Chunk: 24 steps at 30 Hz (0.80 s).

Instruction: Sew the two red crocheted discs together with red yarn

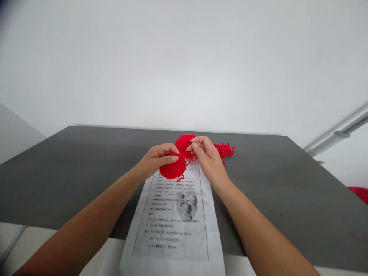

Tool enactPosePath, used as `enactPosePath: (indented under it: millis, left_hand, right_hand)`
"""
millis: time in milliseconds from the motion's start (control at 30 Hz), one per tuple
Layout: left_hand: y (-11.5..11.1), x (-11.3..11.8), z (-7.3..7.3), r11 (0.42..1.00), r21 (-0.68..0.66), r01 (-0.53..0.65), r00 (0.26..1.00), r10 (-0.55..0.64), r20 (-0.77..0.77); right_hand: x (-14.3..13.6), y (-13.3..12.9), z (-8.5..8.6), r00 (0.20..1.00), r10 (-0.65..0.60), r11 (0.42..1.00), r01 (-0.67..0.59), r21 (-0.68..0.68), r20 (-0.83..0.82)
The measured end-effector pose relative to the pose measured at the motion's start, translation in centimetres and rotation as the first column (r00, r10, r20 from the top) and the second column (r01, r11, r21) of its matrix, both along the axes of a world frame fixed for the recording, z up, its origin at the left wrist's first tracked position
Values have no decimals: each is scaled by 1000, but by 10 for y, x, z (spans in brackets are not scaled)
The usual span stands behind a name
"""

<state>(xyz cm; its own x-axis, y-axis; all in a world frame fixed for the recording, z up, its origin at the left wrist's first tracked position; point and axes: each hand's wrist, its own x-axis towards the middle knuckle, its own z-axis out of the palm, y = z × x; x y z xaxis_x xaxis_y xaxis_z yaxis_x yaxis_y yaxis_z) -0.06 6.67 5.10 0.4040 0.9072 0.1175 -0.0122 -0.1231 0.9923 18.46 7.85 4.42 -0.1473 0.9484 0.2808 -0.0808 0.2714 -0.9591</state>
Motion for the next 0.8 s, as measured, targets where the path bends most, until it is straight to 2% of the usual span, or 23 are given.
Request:
enactPosePath:
  millis: [100,233,367,467,800]
  left_hand:
    - [-1,0,2,999,21,-24,1000,24,-1]
    - [-2,0,6,995,69,-71,996,75,-47]
    - [-4,2,7,984,149,-100,988,115,-99]
    - [-5,3,7,978,156,-138,984,153,-92]
    - [0,3,2,993,25,-116,993,115,37]
  right_hand:
    - [2,-5,4,988,15,992,-34,125,151]
    - [3,-9,5,957,124,970,-173,172,261]
    - [1,-9,2,952,134,962,-192,195,274]
    - [0,-10,4,956,131,965,-183,188,262]
    - [-1,-11,6,970,143,967,-179,179,197]
